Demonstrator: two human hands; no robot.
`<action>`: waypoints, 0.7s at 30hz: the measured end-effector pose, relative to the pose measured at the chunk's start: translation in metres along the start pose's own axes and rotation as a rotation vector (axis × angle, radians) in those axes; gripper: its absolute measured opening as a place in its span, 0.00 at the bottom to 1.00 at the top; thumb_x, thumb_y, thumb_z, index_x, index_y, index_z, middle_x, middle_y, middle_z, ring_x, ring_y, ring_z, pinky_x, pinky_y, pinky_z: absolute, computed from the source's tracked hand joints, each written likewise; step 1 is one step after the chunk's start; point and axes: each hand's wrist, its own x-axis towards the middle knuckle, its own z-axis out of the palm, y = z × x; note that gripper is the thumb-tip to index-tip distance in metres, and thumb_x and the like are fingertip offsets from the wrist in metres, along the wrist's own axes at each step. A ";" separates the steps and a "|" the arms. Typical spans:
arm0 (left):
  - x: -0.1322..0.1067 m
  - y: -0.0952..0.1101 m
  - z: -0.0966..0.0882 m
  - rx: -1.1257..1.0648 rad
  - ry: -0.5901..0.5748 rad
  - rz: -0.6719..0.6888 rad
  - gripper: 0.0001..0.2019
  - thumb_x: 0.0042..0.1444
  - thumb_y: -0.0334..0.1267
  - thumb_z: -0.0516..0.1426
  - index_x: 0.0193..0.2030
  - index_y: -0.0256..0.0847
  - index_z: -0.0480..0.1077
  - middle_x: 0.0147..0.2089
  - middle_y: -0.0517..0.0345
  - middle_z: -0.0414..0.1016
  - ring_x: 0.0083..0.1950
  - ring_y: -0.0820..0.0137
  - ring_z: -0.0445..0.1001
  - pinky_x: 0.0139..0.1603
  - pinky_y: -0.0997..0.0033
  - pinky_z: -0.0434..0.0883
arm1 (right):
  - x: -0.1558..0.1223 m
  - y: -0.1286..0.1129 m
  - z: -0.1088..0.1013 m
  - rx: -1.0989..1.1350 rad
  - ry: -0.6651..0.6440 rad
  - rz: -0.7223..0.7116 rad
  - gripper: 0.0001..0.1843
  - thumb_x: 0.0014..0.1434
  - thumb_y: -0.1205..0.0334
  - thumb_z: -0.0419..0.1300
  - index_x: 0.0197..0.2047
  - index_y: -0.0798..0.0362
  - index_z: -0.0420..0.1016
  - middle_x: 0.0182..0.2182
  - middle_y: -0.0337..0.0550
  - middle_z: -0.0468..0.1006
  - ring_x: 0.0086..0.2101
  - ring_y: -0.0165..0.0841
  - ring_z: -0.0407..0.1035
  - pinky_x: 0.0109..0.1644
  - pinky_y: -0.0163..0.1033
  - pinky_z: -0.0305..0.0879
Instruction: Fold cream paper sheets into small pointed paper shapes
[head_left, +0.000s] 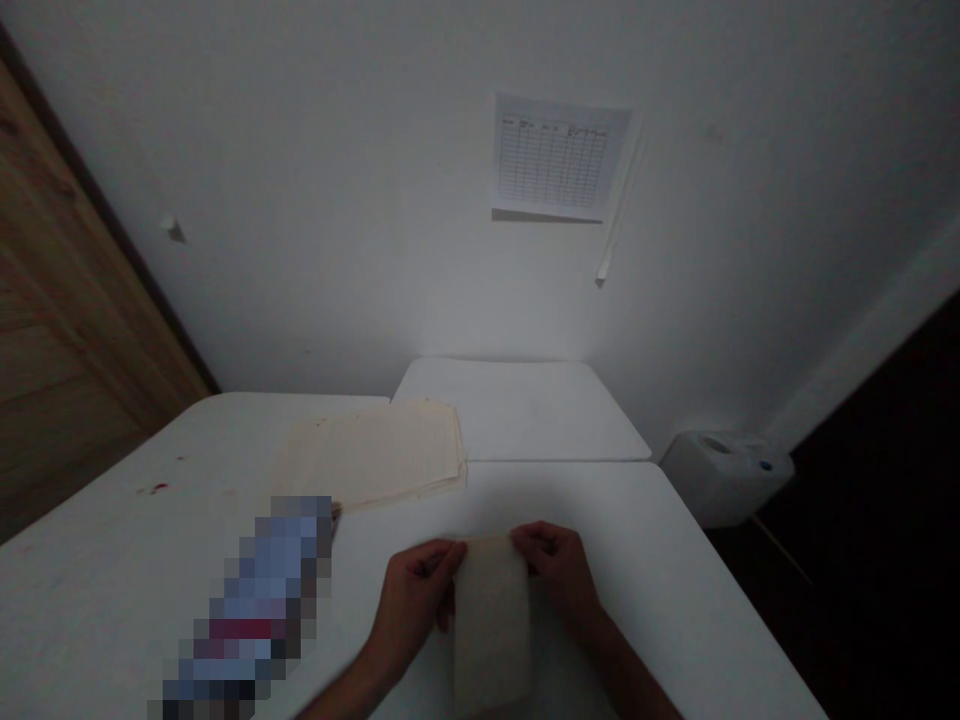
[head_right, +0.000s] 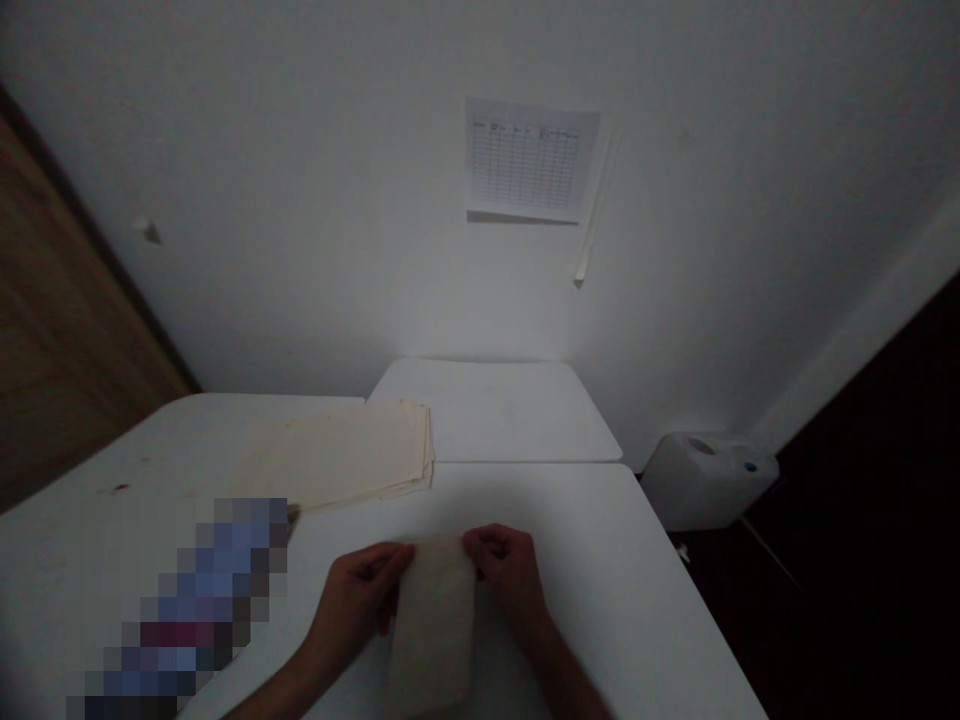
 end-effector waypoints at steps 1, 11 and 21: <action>0.000 0.000 0.000 -0.002 0.003 -0.004 0.22 0.49 0.57 0.61 0.30 0.35 0.76 0.14 0.63 0.66 0.12 0.76 0.60 0.11 0.79 0.58 | 0.000 0.000 -0.001 0.004 0.003 0.000 0.28 0.45 0.36 0.66 0.31 0.57 0.80 0.25 0.45 0.78 0.26 0.35 0.71 0.29 0.38 0.68; 0.003 0.000 -0.003 0.027 -0.076 -0.014 0.22 0.51 0.56 0.59 0.28 0.35 0.74 0.14 0.63 0.66 0.11 0.78 0.59 0.10 0.81 0.56 | 0.001 0.003 -0.003 -0.055 0.023 -0.090 0.22 0.50 0.43 0.65 0.23 0.56 0.75 0.18 0.39 0.72 0.21 0.30 0.65 0.25 0.34 0.62; 0.011 0.004 -0.009 0.197 -0.076 -0.009 0.19 0.48 0.53 0.60 0.31 0.36 0.77 0.15 0.64 0.65 0.13 0.76 0.59 0.09 0.80 0.58 | -0.002 -0.002 -0.001 -0.199 0.035 -0.103 0.18 0.51 0.48 0.64 0.25 0.56 0.77 0.22 0.43 0.77 0.25 0.34 0.69 0.28 0.35 0.63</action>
